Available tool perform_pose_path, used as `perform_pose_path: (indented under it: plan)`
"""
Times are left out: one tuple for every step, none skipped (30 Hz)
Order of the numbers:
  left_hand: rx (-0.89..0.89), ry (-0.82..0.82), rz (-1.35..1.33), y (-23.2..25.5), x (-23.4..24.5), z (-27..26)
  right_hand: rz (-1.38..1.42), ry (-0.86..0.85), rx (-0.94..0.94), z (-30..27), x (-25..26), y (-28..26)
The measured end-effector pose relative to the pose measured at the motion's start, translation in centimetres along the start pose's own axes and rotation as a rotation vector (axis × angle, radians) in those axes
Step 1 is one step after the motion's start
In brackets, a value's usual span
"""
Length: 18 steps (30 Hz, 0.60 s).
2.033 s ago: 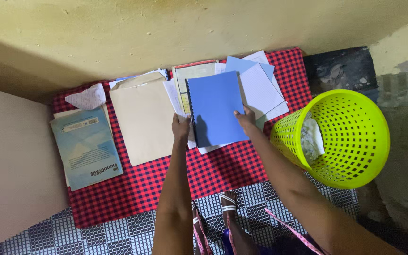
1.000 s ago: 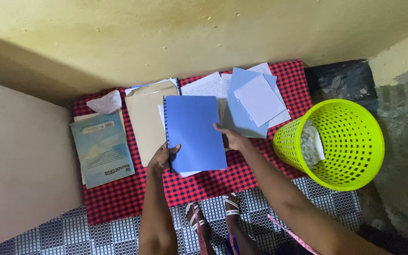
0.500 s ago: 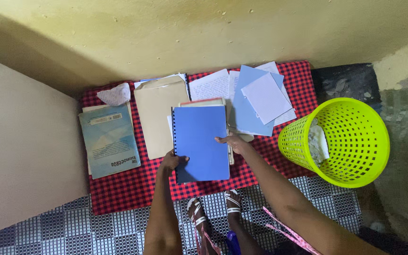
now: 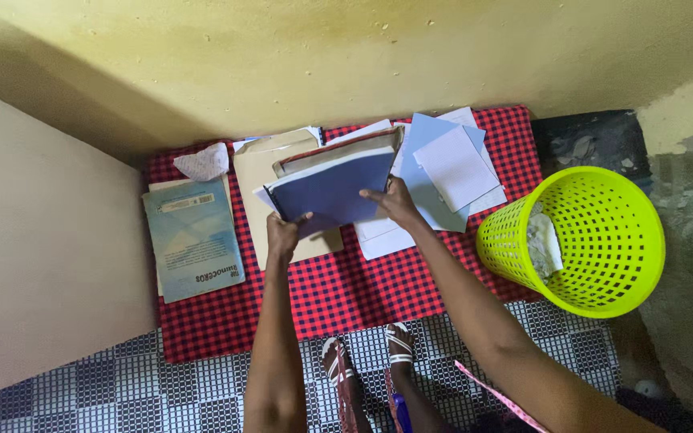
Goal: The person sorts through a large pile of loose papers on a desk, placing some into a box and organizing others into notebooks and folders.
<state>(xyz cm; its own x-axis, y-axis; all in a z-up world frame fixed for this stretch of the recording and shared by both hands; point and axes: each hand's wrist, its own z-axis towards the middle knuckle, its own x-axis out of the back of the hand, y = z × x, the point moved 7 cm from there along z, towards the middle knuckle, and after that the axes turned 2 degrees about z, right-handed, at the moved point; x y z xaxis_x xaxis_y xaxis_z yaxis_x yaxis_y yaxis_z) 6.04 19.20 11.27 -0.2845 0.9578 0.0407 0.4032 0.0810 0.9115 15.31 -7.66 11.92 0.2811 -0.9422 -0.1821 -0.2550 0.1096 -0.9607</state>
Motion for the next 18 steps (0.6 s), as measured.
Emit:
perform_pose_path:
  plan:
    - [0.0, 0.0, 0.0, 0.2, 0.0, 0.4, -0.02, 0.005, 0.053, 0.3, 0.1, -0.4]
    - [-0.101, -0.011, -0.011, 0.9, 0.0, 0.8, -0.04, 0.01, 0.106, 0.5, 0.1, -0.8]
    - [-0.201, -0.023, -0.023, 1.6, 0.0, 1.0, -0.04, 0.01, 0.105, 0.8, 0.0, -0.8]
    - [-0.2, -0.023, -0.023, 1.5, 0.1, 1.3, -0.162, 0.055, 0.058, 1.2, 0.1, -0.4]
    - [-0.188, 0.015, 0.063, 1.3, 0.3, 1.5, -0.285, 0.099, 0.011, 1.3, 0.3, -0.1]
    - [-0.174, 0.053, 0.148, 1.2, 0.5, 1.6, -0.286, 0.099, 0.011, 1.2, 0.2, 0.2]
    - [-0.174, 0.054, 0.148, 1.1, 0.4, 1.7, -0.272, 0.044, 0.141, 0.8, -0.5, -0.2]
    - [-0.193, 0.093, 0.197, 1.1, 0.4, 1.6, -0.258, -0.01, 0.271, 0.4, -1.1, -0.7]
    - [-0.211, 0.133, 0.245, 1.1, 0.6, 1.8, -0.257, -0.012, 0.27, 0.4, -1.2, -0.7]
    - [-0.211, 0.134, 0.245, 0.9, 0.5, 2.1, -0.223, -0.032, 0.248, 0.4, -1.5, -0.5]
    - [-0.209, 0.129, 0.246, 0.6, 0.3, 2.6, -0.188, -0.053, 0.225, 0.5, -1.8, -0.3]
    - [-0.207, 0.124, 0.247, 0.4, 0.2, 3.0, -0.188, -0.054, 0.226, 0.8, -2.1, -0.3]
    - [-0.207, 0.125, 0.246, 0.3, 0.2, 3.3, -0.16, 0.015, 0.174, 1.2, -1.9, -0.1]
    - [-0.251, 0.098, 0.205, 0.7, 0.0, 3.6, -0.132, 0.085, 0.122, 1.6, -1.4, 0.1]
    - [-0.296, 0.073, 0.165, 1.2, -0.2, 3.7, -0.132, 0.083, 0.123, 1.8, -1.4, -0.1]
    - [-0.296, 0.074, 0.165, 1.7, -0.1, 3.8, -0.202, 0.102, 0.086, 1.9, -1.0, -0.1]
    - [-0.295, 0.076, 0.167, 2.3, -0.1, 3.8, -0.271, 0.121, 0.047, 2.0, -0.7, 0.0]
    - [-0.294, 0.079, 0.169, 2.8, 0.1, 3.5, -0.271, 0.12, 0.046, 2.2, -0.8, -0.2]
